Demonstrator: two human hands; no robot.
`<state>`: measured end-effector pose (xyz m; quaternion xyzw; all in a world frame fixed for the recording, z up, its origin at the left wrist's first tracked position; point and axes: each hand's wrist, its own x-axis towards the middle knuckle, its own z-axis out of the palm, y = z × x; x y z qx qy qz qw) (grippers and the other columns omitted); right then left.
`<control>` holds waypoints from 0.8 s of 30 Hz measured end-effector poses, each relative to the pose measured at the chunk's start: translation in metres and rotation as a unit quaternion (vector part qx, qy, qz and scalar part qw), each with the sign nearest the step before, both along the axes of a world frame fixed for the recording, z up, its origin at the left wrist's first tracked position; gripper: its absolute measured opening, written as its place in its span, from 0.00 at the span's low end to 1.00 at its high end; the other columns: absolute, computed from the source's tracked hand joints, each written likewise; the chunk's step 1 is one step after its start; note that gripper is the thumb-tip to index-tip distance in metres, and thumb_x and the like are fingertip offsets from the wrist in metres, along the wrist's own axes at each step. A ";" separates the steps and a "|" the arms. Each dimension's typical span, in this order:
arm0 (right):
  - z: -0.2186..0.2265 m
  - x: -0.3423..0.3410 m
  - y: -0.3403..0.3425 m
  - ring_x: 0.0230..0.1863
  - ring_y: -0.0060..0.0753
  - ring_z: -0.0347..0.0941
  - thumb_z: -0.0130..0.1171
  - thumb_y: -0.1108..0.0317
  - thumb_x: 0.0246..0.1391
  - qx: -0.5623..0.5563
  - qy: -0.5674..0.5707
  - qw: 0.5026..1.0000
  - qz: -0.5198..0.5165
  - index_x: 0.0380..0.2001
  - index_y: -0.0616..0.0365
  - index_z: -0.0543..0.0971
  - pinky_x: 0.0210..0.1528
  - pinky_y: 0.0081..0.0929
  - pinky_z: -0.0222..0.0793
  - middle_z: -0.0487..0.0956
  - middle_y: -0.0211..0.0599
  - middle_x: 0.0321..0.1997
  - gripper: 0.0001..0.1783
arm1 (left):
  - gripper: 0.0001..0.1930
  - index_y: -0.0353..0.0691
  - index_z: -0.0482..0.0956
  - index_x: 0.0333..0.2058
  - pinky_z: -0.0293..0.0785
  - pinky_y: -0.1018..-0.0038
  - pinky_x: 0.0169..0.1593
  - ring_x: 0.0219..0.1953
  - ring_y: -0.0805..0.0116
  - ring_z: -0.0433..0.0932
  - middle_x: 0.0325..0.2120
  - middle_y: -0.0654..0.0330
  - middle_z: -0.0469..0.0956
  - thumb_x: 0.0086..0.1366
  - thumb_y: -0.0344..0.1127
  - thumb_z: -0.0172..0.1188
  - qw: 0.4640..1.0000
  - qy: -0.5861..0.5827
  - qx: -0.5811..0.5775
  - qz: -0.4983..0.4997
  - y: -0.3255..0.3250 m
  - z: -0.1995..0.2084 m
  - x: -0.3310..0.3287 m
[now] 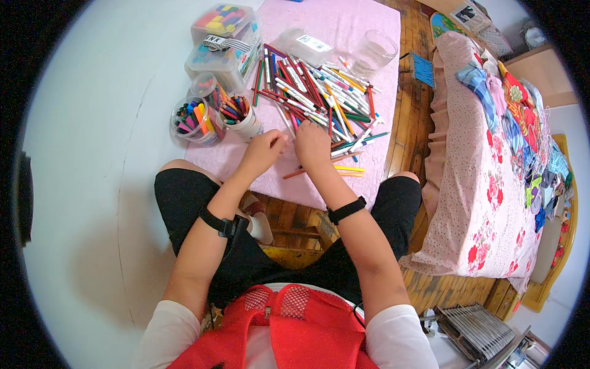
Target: Organizing colored markers and pens into containers on a table.
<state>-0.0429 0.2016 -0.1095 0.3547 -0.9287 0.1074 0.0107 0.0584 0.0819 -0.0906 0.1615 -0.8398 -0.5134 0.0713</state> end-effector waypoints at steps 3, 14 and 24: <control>-0.005 -0.007 -0.003 0.34 0.45 0.82 0.62 0.66 0.48 0.008 -0.028 1.000 0.008 0.29 0.60 0.78 0.36 0.37 0.79 0.82 0.46 0.30 0.09 | 0.12 0.31 0.74 0.41 0.76 0.71 0.31 0.27 0.68 0.79 0.27 0.56 0.81 0.69 0.37 0.56 0.989 -0.115 0.094 0.020 -0.005 -0.016 -0.004; 0.001 -0.024 -0.007 0.34 0.55 0.80 0.62 0.63 0.49 -0.006 -0.183 0.983 -0.025 0.29 0.62 0.82 0.38 0.47 0.76 0.82 0.51 0.32 0.12 | 0.11 0.31 0.71 0.44 0.77 0.71 0.32 0.28 0.68 0.80 0.29 0.54 0.80 0.69 0.33 0.56 0.989 -0.115 0.015 -0.086 -0.008 -0.051 -0.002; 0.001 -0.037 0.010 0.30 0.55 0.78 0.64 0.54 0.51 -0.125 -0.279 0.952 0.015 0.27 0.64 0.81 0.35 0.46 0.72 0.79 0.53 0.23 0.20 | 0.19 0.30 0.70 0.53 0.79 0.73 0.34 0.33 0.68 0.82 0.33 0.54 0.81 0.72 0.39 0.52 0.995 -0.076 0.071 0.006 -0.006 -0.030 -0.012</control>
